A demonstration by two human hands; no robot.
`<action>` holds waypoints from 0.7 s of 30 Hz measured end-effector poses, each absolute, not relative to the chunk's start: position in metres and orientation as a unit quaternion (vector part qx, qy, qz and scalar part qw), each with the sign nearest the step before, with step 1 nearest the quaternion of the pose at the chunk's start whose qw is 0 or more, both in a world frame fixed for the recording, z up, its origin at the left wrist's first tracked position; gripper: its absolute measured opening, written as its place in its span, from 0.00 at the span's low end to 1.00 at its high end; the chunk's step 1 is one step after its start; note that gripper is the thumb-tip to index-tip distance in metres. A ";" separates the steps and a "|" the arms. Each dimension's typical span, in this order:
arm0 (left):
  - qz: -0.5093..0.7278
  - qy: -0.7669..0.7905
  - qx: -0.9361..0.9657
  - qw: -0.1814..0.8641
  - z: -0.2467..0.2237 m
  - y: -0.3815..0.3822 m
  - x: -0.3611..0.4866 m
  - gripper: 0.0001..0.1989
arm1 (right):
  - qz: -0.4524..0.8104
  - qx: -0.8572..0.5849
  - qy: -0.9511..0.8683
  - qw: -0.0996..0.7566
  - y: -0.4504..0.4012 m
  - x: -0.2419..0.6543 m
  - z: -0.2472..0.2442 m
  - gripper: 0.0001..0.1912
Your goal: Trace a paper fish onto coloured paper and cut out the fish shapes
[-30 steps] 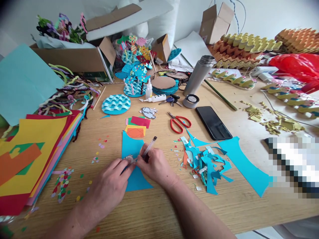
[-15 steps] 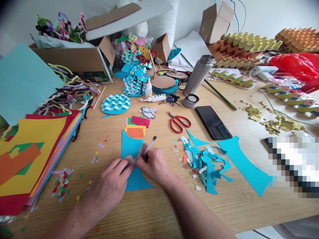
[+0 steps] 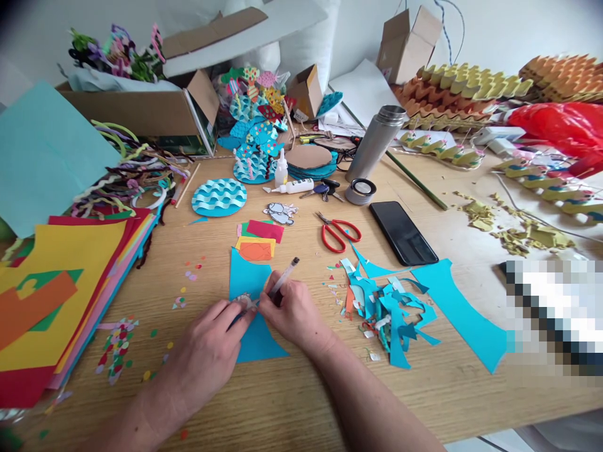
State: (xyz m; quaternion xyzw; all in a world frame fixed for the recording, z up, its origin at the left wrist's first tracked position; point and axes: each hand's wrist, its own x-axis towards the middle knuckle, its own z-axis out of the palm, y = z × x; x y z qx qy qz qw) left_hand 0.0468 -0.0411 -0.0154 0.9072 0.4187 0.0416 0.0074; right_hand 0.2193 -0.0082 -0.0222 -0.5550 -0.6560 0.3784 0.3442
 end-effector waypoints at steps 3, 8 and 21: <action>0.049 0.419 0.907 0.010 -0.014 -0.041 0.047 0.19 | 0.373 -0.549 -0.664 0.344 -0.008 0.219 -0.023 0.09; 0.057 0.419 0.906 0.002 -0.014 -0.041 0.048 0.19 | 0.355 -0.548 -0.678 0.338 -0.008 0.220 -0.025 0.10; 0.061 0.418 0.906 0.012 -0.015 -0.040 0.047 0.19 | 0.359 -0.553 -0.674 0.333 -0.008 0.220 -0.026 0.08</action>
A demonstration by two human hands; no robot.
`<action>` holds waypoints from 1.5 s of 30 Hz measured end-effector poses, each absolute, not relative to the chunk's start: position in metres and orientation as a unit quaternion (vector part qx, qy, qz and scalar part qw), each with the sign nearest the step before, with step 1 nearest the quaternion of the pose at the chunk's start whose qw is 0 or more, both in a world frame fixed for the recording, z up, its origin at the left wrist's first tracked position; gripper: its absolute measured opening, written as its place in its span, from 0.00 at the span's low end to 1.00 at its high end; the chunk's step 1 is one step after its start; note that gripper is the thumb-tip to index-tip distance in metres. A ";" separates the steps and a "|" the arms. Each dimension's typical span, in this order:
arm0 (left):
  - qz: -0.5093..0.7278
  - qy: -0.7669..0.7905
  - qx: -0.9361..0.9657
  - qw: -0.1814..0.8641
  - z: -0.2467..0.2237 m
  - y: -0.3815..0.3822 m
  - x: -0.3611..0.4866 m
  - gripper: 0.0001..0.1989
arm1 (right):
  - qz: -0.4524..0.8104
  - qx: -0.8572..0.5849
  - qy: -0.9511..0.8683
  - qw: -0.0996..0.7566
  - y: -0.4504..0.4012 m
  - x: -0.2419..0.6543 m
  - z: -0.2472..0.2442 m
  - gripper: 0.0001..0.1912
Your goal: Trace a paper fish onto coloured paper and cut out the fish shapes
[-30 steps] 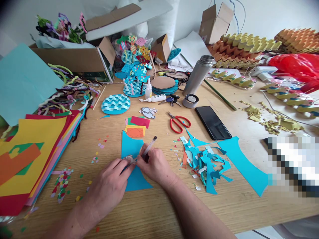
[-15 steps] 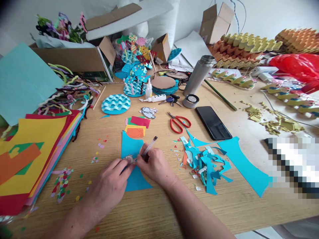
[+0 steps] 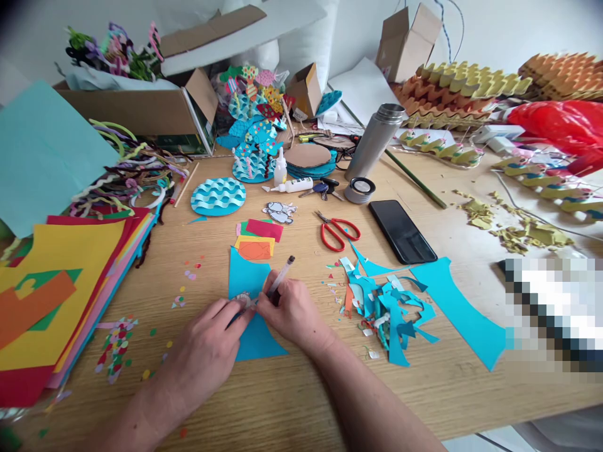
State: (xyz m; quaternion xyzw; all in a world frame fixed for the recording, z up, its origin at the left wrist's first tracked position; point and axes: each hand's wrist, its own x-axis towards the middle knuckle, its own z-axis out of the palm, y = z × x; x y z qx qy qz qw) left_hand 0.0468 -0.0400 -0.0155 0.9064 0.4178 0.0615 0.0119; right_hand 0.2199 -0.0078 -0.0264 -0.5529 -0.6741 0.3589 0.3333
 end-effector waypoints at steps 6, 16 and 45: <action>0.049 0.417 0.907 0.032 -0.016 -0.041 0.046 0.19 | 0.381 -0.554 -0.657 0.341 -0.008 0.220 -0.025 0.09; 0.040 0.416 0.906 0.069 -0.009 -0.036 0.045 0.21 | 0.440 -0.563 -0.542 0.442 -0.005 0.225 -0.014 0.10; 0.083 0.467 0.860 0.190 0.010 -0.033 0.038 0.14 | 0.358 -0.593 -0.560 0.455 -0.067 0.201 -0.028 0.07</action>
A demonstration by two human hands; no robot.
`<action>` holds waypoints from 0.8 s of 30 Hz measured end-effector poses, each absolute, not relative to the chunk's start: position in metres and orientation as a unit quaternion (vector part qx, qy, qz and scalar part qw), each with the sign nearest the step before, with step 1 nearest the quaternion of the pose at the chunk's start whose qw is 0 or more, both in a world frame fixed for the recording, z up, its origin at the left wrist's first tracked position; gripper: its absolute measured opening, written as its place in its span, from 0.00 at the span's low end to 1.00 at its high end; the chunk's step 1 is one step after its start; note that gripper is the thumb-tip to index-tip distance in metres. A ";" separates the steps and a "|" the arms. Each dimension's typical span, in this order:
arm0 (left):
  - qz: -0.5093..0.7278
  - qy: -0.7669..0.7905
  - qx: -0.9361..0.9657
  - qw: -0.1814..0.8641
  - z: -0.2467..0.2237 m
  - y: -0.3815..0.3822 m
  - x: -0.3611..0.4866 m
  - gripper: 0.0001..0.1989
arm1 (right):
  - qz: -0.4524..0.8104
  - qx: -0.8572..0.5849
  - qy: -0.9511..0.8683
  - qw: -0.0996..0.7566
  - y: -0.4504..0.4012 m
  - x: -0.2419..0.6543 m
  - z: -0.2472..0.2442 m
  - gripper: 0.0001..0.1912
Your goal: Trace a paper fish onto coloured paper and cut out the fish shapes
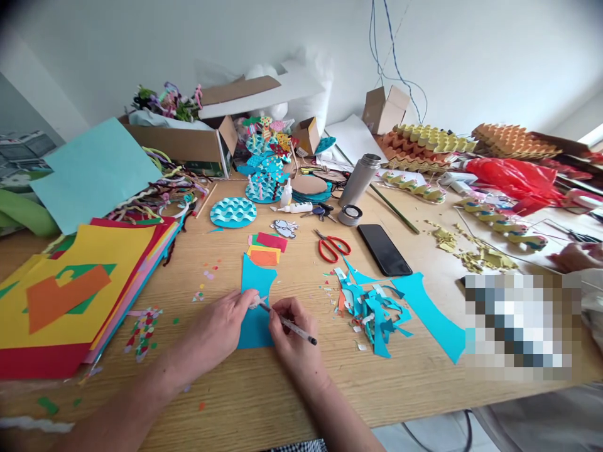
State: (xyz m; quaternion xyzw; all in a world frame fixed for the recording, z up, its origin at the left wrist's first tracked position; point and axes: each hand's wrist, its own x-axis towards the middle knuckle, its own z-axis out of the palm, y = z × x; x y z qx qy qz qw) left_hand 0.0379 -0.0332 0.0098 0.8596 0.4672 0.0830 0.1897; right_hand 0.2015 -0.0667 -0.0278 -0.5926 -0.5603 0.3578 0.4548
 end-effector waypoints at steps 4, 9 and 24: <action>0.083 0.467 0.859 0.194 0.008 -0.032 0.037 0.14 | 0.355 -0.603 -0.560 0.445 -0.066 0.202 -0.030 0.07; 0.084 0.467 0.857 0.202 0.006 -0.032 0.036 0.14 | 0.362 -0.617 -0.550 0.431 -0.066 0.202 -0.032 0.08; 0.089 0.455 0.872 0.158 0.000 -0.032 0.036 0.16 | 0.364 -0.619 -0.552 0.423 -0.064 0.202 -0.030 0.08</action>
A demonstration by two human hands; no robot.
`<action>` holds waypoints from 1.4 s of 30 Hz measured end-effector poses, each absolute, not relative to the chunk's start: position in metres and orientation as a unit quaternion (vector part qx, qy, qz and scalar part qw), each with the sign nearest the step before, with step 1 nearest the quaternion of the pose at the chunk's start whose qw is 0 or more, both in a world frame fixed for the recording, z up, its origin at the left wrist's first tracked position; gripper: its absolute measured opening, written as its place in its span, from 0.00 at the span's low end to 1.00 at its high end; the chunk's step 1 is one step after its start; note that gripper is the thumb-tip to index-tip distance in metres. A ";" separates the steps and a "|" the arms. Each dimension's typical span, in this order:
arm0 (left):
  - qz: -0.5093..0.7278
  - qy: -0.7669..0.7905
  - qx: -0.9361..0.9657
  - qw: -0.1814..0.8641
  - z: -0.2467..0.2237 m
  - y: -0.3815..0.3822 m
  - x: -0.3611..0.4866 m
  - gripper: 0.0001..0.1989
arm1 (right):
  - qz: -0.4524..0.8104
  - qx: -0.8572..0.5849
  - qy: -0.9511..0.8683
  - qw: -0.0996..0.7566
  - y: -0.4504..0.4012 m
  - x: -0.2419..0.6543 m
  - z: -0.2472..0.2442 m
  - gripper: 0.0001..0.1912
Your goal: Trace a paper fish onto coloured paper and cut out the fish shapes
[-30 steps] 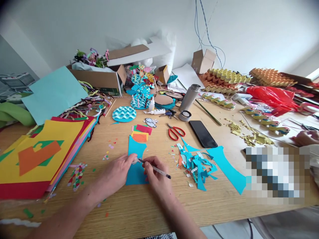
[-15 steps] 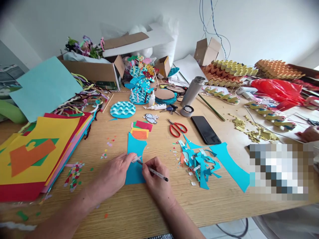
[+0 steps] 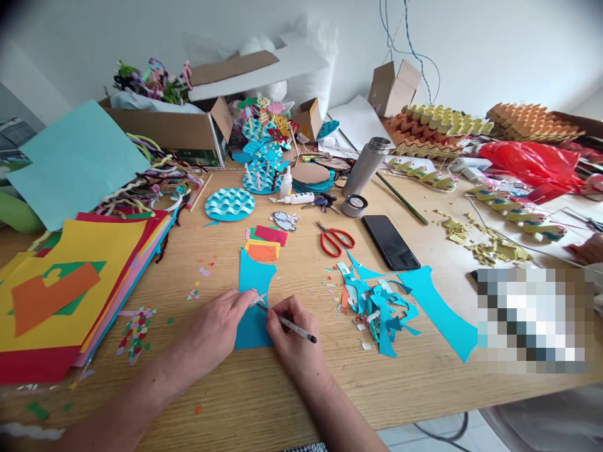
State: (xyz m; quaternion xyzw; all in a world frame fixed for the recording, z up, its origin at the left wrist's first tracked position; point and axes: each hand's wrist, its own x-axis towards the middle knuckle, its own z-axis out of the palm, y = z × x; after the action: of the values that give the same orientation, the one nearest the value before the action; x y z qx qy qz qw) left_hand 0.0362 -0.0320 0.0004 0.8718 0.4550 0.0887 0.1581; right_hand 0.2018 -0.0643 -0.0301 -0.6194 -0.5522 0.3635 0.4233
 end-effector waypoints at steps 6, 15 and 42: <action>0.119 0.424 0.887 0.143 -0.007 -0.028 0.037 0.16 | 0.352 -0.614 -0.561 0.430 -0.065 0.201 -0.030 0.08; 0.156 0.414 0.885 0.143 -0.016 -0.025 0.038 0.14 | 0.347 -0.616 -0.562 0.429 -0.064 0.201 -0.030 0.07; 0.198 0.417 0.872 0.163 -0.024 -0.024 0.036 0.13 | 0.358 -0.626 -0.542 0.432 -0.064 0.201 -0.034 0.07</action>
State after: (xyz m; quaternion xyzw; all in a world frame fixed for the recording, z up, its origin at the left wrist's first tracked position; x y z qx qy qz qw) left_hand 0.0363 -0.0242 -0.0238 0.8720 0.4171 0.1975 0.1630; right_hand 0.2006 -0.0640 -0.0345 -0.6257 -0.5417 0.3580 0.4323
